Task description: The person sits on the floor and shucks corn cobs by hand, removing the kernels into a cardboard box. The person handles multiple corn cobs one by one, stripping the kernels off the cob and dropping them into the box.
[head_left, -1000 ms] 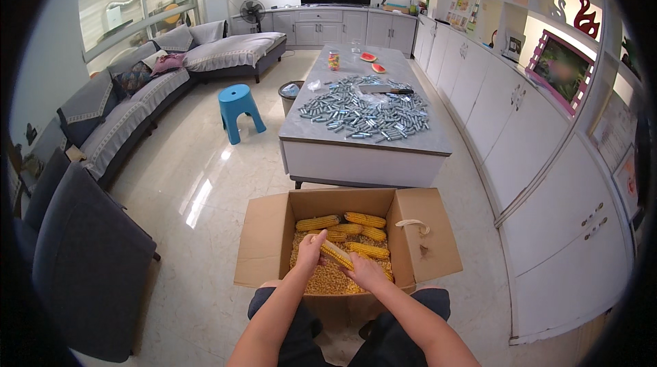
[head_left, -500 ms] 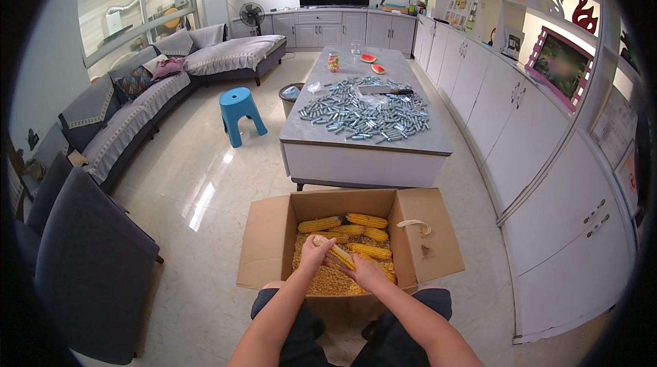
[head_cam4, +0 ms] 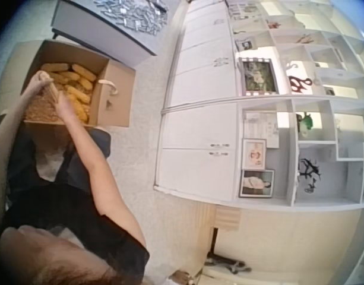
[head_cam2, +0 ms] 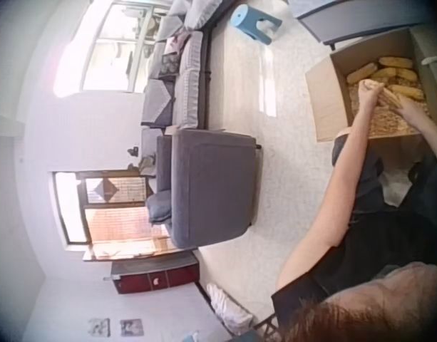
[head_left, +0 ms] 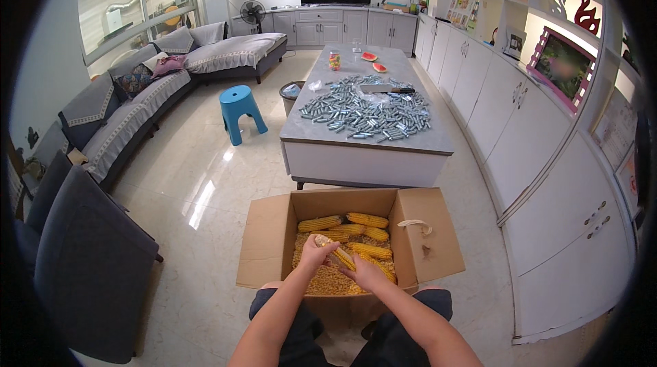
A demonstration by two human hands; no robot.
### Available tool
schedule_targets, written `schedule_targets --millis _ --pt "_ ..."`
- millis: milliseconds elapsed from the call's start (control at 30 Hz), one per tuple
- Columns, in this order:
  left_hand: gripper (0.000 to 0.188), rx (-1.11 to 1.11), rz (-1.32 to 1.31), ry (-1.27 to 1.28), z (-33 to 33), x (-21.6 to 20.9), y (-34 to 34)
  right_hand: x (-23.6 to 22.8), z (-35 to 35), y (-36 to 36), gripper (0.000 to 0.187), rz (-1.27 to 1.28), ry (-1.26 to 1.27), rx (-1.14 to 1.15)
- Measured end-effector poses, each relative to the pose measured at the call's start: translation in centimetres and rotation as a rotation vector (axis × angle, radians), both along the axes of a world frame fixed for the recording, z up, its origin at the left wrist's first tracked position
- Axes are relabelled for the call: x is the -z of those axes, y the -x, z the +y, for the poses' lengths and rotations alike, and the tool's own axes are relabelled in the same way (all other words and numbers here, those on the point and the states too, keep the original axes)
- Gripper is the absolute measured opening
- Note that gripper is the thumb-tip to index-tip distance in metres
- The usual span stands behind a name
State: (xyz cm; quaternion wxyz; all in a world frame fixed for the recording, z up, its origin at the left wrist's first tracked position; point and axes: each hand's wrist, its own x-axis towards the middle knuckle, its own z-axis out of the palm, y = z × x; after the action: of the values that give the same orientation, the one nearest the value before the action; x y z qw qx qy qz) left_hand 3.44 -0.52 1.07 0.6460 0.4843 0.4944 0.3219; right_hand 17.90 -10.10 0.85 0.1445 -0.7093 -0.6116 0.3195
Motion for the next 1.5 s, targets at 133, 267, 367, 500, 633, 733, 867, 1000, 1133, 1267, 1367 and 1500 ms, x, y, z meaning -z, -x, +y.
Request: schedule_targets --millis 133,267,367,500,633,733,867,1000,1133,1267,1367,1500 --pt "0.046 -0.063 0.066 -0.064 -0.5 -0.8 -0.4 -0.1 -0.1 0.7 0.058 -0.037 0.003 0.011" --pt "0.041 -0.121 0.154 -0.176 -0.6 -1.0 -0.8 0.2 0.0 0.8 0.057 -0.039 -0.028 0.024" --pt "0.042 -0.152 0.064 -0.134 -0.3 -0.8 -0.7 -0.4 0.0 0.6 0.056 0.001 -0.037 0.036" --pt "0.039 -0.073 -0.002 -0.107 -0.9 -1.0 -0.9 1.0 0.9 -0.1 0.053 0.267 -0.035 0.106" --pt "0.035 -0.066 -0.069 -0.133 -2.0 -0.8 -1.8 1.5 1.6 0.2 0.054 0.412 -0.126 0.125" --pt "0.031 -0.068 -0.089 -0.182 -2.1 -0.7 -2.0 1.5 1.7 0.9 0.051 0.386 -0.250 0.189" --pt "0.026 -0.080 -0.033 -0.436 -1.3 1.9 -2.0 2.6 2.6 0.5 0.063 0.297 -0.080 0.291" --pt "0.026 -0.117 0.058 -0.436 -1.0 1.4 -1.9 3.4 3.2 0.0 0.060 0.539 -0.081 0.333" --pt "0.027 -0.206 -0.003 -0.170 -0.8 -0.7 -0.9 2.6 2.8 0.1 0.050 0.486 -0.132 0.130" --pt "0.027 -0.193 0.014 -0.222 -0.8 -0.5 -0.8 1.7 2.1 0.4 0.048 0.439 -0.249 0.060" --pt "0.027 -0.230 0.051 -0.295 -0.4 1.2 -0.8 1.3 2.0 1.1 0.047 0.395 -0.264 0.114" --pt "0.028 -0.210 0.093 -0.355 -0.9 0.9 -1.0 1.3 2.1 1.1 0.049 0.291 -0.130 0.225"
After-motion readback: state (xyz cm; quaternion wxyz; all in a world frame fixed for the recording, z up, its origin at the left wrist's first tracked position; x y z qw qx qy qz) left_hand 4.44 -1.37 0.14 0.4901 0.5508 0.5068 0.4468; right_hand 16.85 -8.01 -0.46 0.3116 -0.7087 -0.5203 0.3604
